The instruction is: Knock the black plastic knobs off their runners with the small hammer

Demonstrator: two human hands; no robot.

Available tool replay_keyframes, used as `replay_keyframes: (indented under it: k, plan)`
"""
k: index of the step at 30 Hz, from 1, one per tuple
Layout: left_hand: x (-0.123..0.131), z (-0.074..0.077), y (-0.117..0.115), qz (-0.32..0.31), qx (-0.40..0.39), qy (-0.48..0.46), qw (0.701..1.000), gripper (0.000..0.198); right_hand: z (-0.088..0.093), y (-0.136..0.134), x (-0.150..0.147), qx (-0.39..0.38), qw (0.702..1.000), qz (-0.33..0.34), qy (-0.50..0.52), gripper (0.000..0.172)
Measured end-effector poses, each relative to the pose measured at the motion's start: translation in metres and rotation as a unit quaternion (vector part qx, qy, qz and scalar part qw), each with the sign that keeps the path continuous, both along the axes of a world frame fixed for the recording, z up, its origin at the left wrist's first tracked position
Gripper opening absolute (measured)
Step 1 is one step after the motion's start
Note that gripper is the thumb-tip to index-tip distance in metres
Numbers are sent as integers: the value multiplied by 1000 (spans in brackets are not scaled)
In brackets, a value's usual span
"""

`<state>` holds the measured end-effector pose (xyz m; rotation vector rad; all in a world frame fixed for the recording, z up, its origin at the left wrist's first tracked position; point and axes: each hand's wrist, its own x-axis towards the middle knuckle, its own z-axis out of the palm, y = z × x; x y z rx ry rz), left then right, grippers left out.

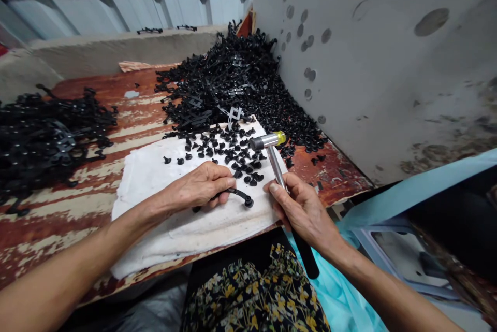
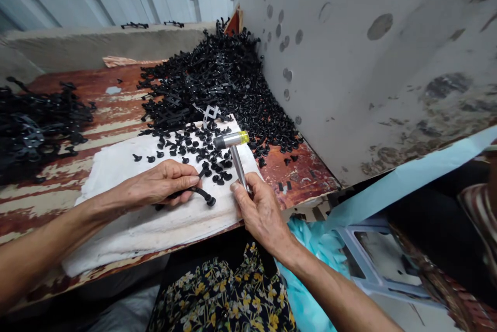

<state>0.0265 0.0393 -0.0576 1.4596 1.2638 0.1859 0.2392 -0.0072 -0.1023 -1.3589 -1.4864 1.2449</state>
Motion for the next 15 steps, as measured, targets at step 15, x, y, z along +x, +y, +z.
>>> replay_keyframes:
  k: [15]
  plan:
    - [-6, -6, 3, -36, 27, 43, 998, 34, 0, 1, 1, -14, 1000, 0, 7, 23]
